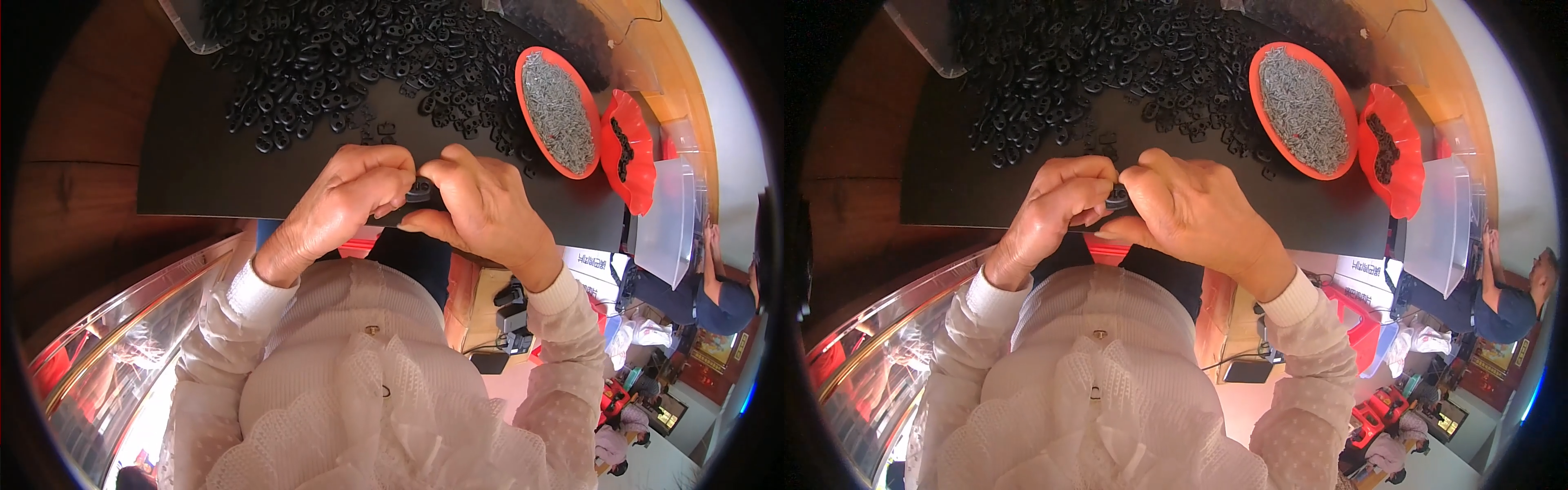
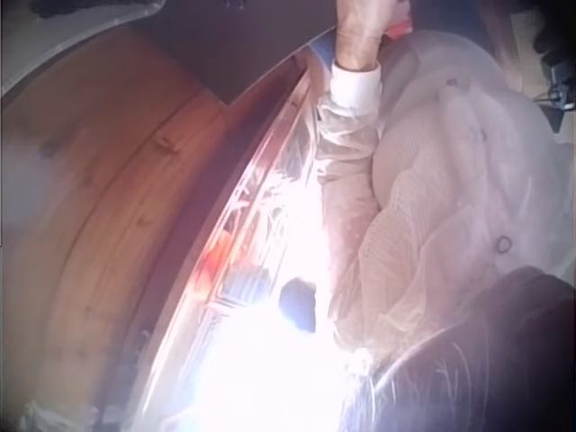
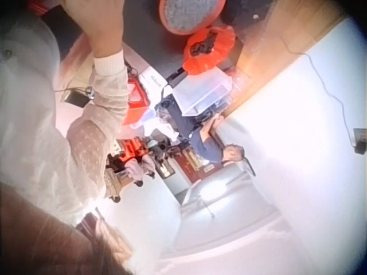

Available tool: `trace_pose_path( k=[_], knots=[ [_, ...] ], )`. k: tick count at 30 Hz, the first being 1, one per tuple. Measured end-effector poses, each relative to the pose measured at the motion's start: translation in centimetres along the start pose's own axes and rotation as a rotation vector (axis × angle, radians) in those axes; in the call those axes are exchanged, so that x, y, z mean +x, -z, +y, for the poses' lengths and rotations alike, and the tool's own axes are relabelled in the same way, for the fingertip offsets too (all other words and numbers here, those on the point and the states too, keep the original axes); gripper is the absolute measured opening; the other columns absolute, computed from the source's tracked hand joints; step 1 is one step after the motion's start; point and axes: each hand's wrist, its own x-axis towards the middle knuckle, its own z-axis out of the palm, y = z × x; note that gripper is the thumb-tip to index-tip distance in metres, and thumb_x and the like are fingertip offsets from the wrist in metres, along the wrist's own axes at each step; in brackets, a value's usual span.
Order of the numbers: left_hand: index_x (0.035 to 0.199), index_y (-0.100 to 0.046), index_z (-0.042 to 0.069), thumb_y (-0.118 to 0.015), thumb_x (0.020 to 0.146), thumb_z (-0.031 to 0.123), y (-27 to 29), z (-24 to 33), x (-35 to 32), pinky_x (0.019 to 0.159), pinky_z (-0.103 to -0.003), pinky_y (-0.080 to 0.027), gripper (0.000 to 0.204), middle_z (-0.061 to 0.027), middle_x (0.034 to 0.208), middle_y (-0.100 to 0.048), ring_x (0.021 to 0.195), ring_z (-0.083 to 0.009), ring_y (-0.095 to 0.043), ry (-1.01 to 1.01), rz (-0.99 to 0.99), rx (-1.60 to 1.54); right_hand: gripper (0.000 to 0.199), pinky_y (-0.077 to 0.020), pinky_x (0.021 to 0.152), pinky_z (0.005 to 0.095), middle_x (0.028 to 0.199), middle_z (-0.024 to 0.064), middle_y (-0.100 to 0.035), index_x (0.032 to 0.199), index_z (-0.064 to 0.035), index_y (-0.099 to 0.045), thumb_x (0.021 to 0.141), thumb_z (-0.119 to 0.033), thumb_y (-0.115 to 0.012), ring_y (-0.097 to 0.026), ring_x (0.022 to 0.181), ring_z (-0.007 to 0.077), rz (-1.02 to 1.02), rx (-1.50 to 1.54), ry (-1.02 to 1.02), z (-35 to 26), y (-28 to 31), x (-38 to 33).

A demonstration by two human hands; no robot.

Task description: The person assembles plastic cord locks by hand, taking plastic pieces and springs from the table, inserting the springs into the plastic parts, and pressing the components together.

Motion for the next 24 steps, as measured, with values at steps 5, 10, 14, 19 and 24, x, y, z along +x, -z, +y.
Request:
trace_pose_path(
  k=[5, 10, 14, 19, 24],
  knots=[
    [0.067, -0.047, 0.002, -0.046, 0.080, 0.011, 0.1, -0.1, 0.0, 0.051, -0.025, -0.027, 0.016, 0.0029, 0.060, -0.039, 0.058, -0.0056, -0.033, -0.007, -0.002, 0.031, 0.036, -0.0455, 0.048, 0.0319, 0.077, 0.0074, -0.051, 0.082, -0.0046, -0.050, 0.071, -0.026, -0.077, -0.056, 0.056, 0.0224, -0.048, -0.010, 0.043, 0.2, 0.2, 0.3],
    [0.069, -0.050, -0.001, -0.046, 0.084, 0.011, -0.3, -0.7, 0.1, 0.051, -0.025, -0.031, 0.019, 0.0018, 0.061, -0.042, 0.059, -0.0059, -0.036, -0.068, 0.038, 0.035, 0.028, -0.0450, 0.050, 0.0344, 0.078, 0.0100, -0.051, 0.082, -0.0018, -0.052, 0.072, -0.013, -0.075, -0.054, 0.057, 0.0266, -0.082, 0.106, 0.011, 0.1, -0.3, 0.3],
    [0.071, -0.050, -0.001, -0.046, 0.084, 0.009, 0.0, -0.7, 0.2, 0.052, -0.026, -0.031, 0.017, 0.0012, 0.062, -0.043, 0.060, -0.0056, -0.037, -0.104, 0.017, 0.063, 0.027, -0.0444, 0.049, 0.0346, 0.078, 0.0106, -0.050, 0.084, -0.0009, -0.052, 0.073, -0.011, -0.074, -0.054, 0.057, 0.0273, -0.072, 0.138, -0.035, -0.1, -0.5, 0.2],
    [0.073, -0.052, -0.001, -0.048, 0.086, 0.009, -0.4, -1.1, 0.2, 0.052, -0.025, -0.033, 0.017, -0.0003, 0.061, -0.046, 0.058, -0.0059, -0.040, -0.128, 0.038, 0.114, 0.036, -0.0433, 0.045, 0.0327, 0.073, 0.0085, -0.049, 0.083, -0.0042, -0.049, 0.072, -0.022, -0.078, -0.054, 0.054, 0.0233, 0.021, 0.118, -0.029, 0.3, -0.8, -0.4],
    [0.074, -0.053, -0.001, -0.049, 0.087, 0.011, -0.5, -0.9, 0.3, 0.051, -0.025, -0.034, 0.018, -0.0007, 0.062, -0.048, 0.058, -0.0063, -0.042, -0.148, 0.053, 0.136, 0.049, -0.0440, 0.047, 0.0317, 0.075, 0.0078, -0.050, 0.099, -0.0042, -0.046, 0.070, -0.025, -0.080, -0.056, 0.055, 0.0219, 0.050, 0.161, -0.104, 0.1, -0.4, -0.9]
  ],
)
